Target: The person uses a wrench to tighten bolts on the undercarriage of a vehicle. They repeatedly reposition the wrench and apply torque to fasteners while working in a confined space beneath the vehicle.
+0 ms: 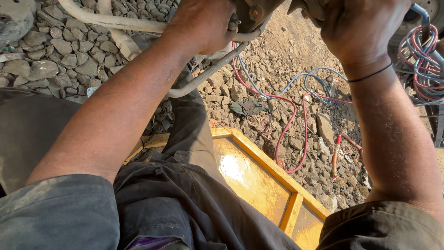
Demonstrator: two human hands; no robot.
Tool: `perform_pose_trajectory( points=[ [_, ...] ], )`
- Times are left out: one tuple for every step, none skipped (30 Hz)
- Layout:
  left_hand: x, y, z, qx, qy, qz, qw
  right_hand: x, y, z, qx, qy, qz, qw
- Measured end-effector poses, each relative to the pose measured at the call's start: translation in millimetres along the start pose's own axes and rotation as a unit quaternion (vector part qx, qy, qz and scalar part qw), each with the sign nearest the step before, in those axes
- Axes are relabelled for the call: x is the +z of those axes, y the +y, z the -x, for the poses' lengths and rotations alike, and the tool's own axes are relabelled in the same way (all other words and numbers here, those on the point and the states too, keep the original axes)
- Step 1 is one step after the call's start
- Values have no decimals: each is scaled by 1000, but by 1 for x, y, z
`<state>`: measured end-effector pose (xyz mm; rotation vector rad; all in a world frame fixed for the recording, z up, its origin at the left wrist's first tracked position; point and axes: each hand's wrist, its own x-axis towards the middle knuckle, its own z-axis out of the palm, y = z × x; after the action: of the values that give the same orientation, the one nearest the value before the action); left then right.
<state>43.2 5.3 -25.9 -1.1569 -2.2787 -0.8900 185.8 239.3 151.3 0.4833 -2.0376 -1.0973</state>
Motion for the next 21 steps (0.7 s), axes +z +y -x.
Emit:
perform_pose_trajectory(
  points=[
    [0,0,0,1,7,3,1000,0,2,0,-21,0,47,999],
    [0,-1,0,2,12,5,1000,2,1,0,-42,1,95,995],
    [0,-1,0,5,10,-1,1000,1,4,1,-45,7,97,994],
    [0,-2,0,6,9,-7,1000,2,5,1,-36,14,56,998],
    [0,-2,0,7,7,-11,1000,2,7,2,-27,22,15,999],
    [0,-2,0,8,10,0,1000,4,9,2,-3,31,-69,997],
    [0,-2,1,11,13,8,1000,5,8,3,1,26,-70,997],
    [0,-3,1,15,18,14,1000,7,9,4,6,22,-71,997],
    [0,-2,1,15,16,11,1000,10,6,4,-15,1,9,1000],
    [0,-2,0,13,18,8,1000,11,7,4,-21,-5,35,999],
    [0,-2,1,11,18,3,1000,13,6,4,-27,-11,61,998],
    [0,-1,0,7,9,-6,1000,13,6,4,-15,-5,31,999],
    [1,0,-1,-1,2,-13,1000,13,6,3,-6,2,1,1000],
    [1,0,-1,-10,-7,-20,1000,13,6,2,2,9,-30,1000],
    [1,1,0,-13,-9,-9,1000,10,7,2,9,12,-60,998],
    [0,1,0,-14,-12,0,1000,9,5,1,3,9,-45,999],
    [0,0,0,-13,-13,6,1000,7,5,1,-4,6,-29,1000],
    [-1,0,0,-7,-8,2,1000,7,2,0,-28,-7,34,999],
    [-1,0,1,-3,0,-3,1000,6,1,0,-41,-9,58,997],
    [-1,-1,1,0,6,-7,1000,6,0,0,-55,-10,81,995],
    [-1,-1,1,3,5,-5,1000,7,-2,0,-55,-8,62,996]
  ],
)
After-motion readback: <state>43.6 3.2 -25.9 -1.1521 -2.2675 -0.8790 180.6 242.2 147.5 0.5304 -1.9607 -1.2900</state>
